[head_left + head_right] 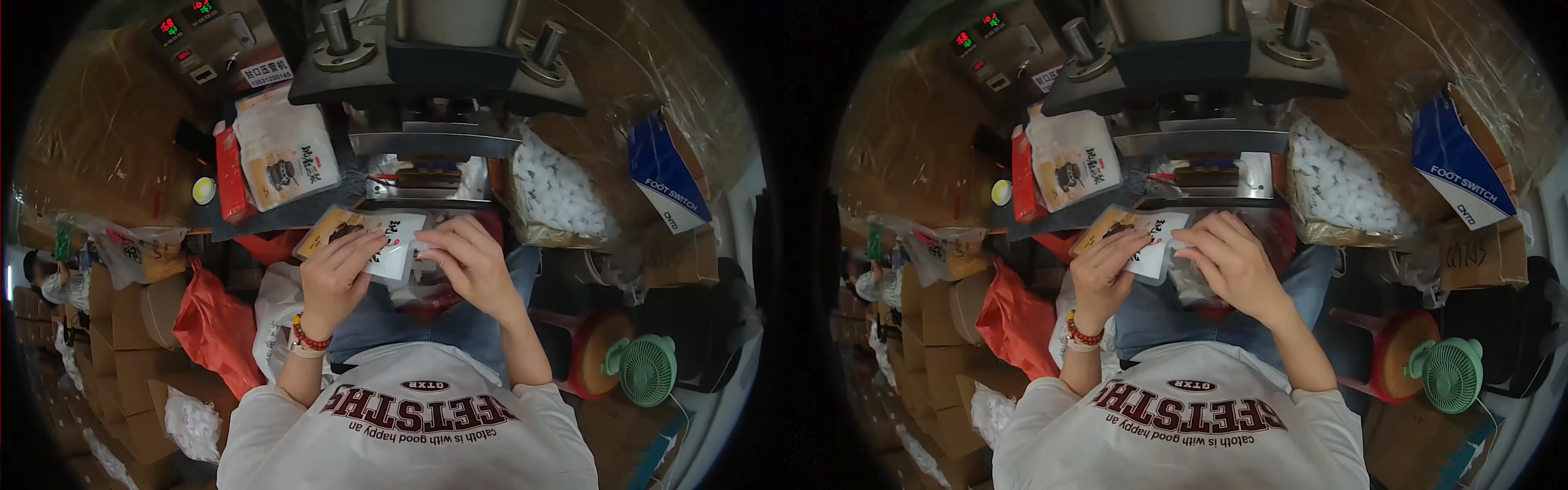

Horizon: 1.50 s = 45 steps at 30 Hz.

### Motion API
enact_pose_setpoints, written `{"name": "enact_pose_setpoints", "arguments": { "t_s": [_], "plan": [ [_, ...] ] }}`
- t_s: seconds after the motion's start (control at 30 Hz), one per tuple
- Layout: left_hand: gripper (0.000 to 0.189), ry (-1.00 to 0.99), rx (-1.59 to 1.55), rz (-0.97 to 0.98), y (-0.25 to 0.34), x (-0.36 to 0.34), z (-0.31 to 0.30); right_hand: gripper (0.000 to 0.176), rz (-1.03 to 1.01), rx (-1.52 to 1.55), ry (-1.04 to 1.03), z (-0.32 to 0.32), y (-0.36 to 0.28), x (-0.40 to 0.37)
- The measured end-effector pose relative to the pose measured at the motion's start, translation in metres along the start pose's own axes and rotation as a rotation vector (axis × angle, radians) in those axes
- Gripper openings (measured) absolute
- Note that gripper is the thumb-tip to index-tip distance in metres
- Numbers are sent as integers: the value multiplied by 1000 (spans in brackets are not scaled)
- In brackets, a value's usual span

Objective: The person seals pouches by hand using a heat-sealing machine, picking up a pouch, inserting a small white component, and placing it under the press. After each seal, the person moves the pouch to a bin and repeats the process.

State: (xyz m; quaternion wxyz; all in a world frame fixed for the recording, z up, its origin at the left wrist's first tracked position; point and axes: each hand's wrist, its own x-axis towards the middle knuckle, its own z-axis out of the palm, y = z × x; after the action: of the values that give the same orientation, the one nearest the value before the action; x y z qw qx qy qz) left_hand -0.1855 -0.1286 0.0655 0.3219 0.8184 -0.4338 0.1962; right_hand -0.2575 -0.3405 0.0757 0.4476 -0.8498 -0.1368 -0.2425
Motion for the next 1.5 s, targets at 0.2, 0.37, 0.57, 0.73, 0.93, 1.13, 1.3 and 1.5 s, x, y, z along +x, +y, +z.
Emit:
{"name": "enact_pose_setpoints", "arguments": {
  "t_s": [0.2, 0.37, 0.57, 0.73, 0.93, 1.13, 1.3, 1.5],
  "plan": [
    [18, -259, -551, -403, -3, 3, 46, 40, 3, -215, -7, -15, 16, -1],
    [26, -212, -1297, -977, -7, 17, 94, 43, 358, -181, 293, -54, 32, -6],
    [26, -192, -1500, -1135, -39, 47, 110, 28, 429, -930, 239, -69, 116, -12],
    [26, -310, -1183, -1008, -47, 54, 92, 28, 421, -861, 112, -68, 108, -14],
    [74, -91, 554, -319, -110, 0, 38, 20, 481, -1001, 63, -71, 112, -10],
    [41, -88, 78, -487, -89, -38, 15, 12, 435, -538, 266, -87, 89, 1],
    [36, 79, -270, -436, -43, -20, 15, 14, 375, 566, 167, -40, 9, -5],
    [38, 60, -170, -93, -6, 2, 2, 32, -59, -28, -66, -6, -1, 9]
  ]
}}
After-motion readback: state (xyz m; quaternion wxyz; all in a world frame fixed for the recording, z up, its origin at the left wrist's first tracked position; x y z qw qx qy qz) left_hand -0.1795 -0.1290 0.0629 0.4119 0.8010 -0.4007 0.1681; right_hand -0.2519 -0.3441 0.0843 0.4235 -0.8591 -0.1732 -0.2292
